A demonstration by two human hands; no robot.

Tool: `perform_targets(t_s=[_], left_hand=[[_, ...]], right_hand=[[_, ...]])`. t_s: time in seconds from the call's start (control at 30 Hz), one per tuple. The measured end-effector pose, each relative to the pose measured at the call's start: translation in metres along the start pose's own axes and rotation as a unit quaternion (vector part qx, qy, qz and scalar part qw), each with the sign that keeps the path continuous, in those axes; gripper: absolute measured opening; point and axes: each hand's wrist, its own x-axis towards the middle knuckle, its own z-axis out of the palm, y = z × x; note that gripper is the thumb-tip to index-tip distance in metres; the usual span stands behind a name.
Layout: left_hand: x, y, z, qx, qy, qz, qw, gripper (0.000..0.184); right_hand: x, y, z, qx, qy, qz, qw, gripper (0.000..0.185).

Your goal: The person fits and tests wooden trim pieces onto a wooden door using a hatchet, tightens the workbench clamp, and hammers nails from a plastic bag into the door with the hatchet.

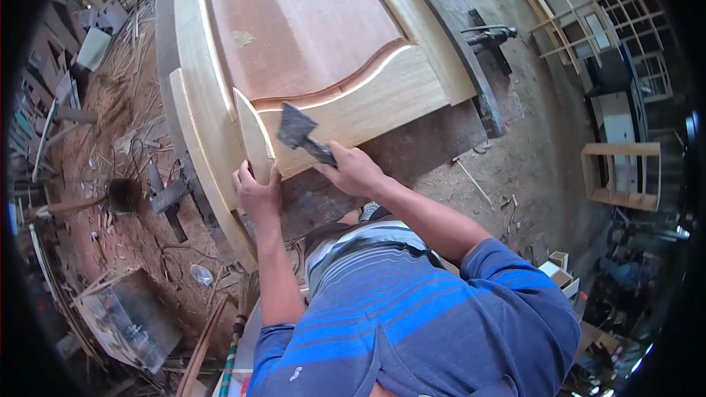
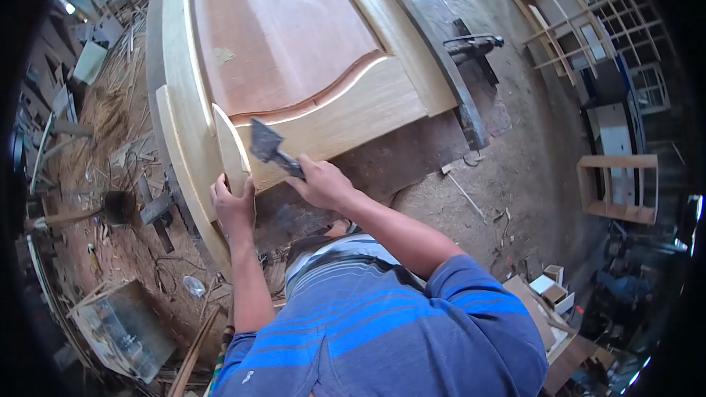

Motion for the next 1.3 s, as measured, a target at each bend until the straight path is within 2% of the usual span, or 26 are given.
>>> perform_targets(t_s=[0.1, 0.17, 0.27, 0.37, 0.43, 0.47, 0.57, 0.6, 0.7, 0.73, 0.83, 0.87, 0.97, 1.07, 1.17, 1.2, 1.3], left_hand=[[-0.010, 0.014, 0.002, -0.024, -0.040, 0.091, 0.995, 0.070], [-0.023, 0.047, 0.017, -0.037, -0.085, 0.152, 0.984, 0.068], [-0.035, 0.100, 0.060, -0.040, -0.135, 0.253, 0.957, 0.065], [-0.024, 0.157, 0.070, -0.018, -0.223, 0.329, 0.917, 0.059], [-0.012, 0.173, 0.092, 0.050, -0.154, 0.408, 0.899, 0.059], [-0.004, 0.180, 0.105, 0.083, -0.114, 0.447, 0.883, 0.060], [0.006, 0.196, 0.149, -0.079, -0.159, 0.402, 0.898, 0.061], [0.012, 0.198, 0.160, -0.157, -0.229, 0.368, 0.887, 0.062], [0.014, 0.208, 0.184, -0.198, -0.326, 0.370, 0.847, 0.066], [0.014, 0.213, 0.192, -0.142, -0.306, 0.406, 0.849, 0.068], [-0.004, 0.246, 0.195, -0.063, -0.269, 0.428, 0.861, 0.073], [-0.007, 0.254, 0.199, -0.060, -0.247, 0.444, 0.859, 0.081], [-0.012, 0.277, 0.206, -0.058, -0.202, 0.441, 0.872, 0.090], [-0.011, 0.280, 0.216, 0.014, -0.158, 0.418, 0.894, 0.110], [-0.011, 0.278, 0.221, 0.005, -0.129, 0.387, 0.913, 0.116], [-0.011, 0.277, 0.220, -0.008, -0.143, 0.382, 0.913, 0.126], [-0.004, 0.281, 0.222, -0.039, -0.158, 0.383, 0.909, 0.136]], right_hand=[[-0.046, 0.044, -0.019, 0.049, 0.075, 0.059, 0.994, 0.045], [-0.073, 0.060, -0.038, 0.083, 0.125, 0.095, 0.984, 0.044], [-0.099, 0.078, -0.063, 0.126, 0.216, 0.102, 0.963, 0.036], [-0.122, 0.096, -0.090, 0.125, 0.280, 0.106, 0.946, 0.033], [-0.140, 0.094, -0.110, 0.115, 0.301, 0.129, 0.938, 0.034], [-0.144, 0.105, -0.110, 0.107, 0.345, 0.093, 0.928, 0.034], [-0.160, 0.114, -0.122, 0.090, 0.356, 0.140, 0.920, 0.034], [-0.165, 0.112, -0.128, 0.120, 0.335, 0.176, 0.918, 0.035], [-0.170, 0.131, -0.118, 0.098, 0.374, 0.146, 0.911, 0.036], [-0.168, 0.138, -0.116, 0.094, 0.374, 0.151, 0.910, 0.035], [-0.165, 0.153, -0.114, 0.099, 0.356, 0.168, 0.914, 0.035], [-0.162, 0.156, -0.117, 0.107, 0.343, 0.173, 0.917, 0.035], [-0.152, 0.165, -0.139, 0.127, 0.323, 0.167, 0.923, 0.034], [-0.137, 0.180, -0.165, 0.131, 0.321, 0.118, 0.931, 0.034], [-0.120, 0.197, -0.204, 0.091, 0.293, 0.100, 0.947, 0.035], [-0.114, 0.200, -0.213, 0.073, 0.273, 0.102, 0.954, 0.035], [-0.090, 0.211, -0.240, 0.026, 0.238, 0.049, 0.970, 0.037]])
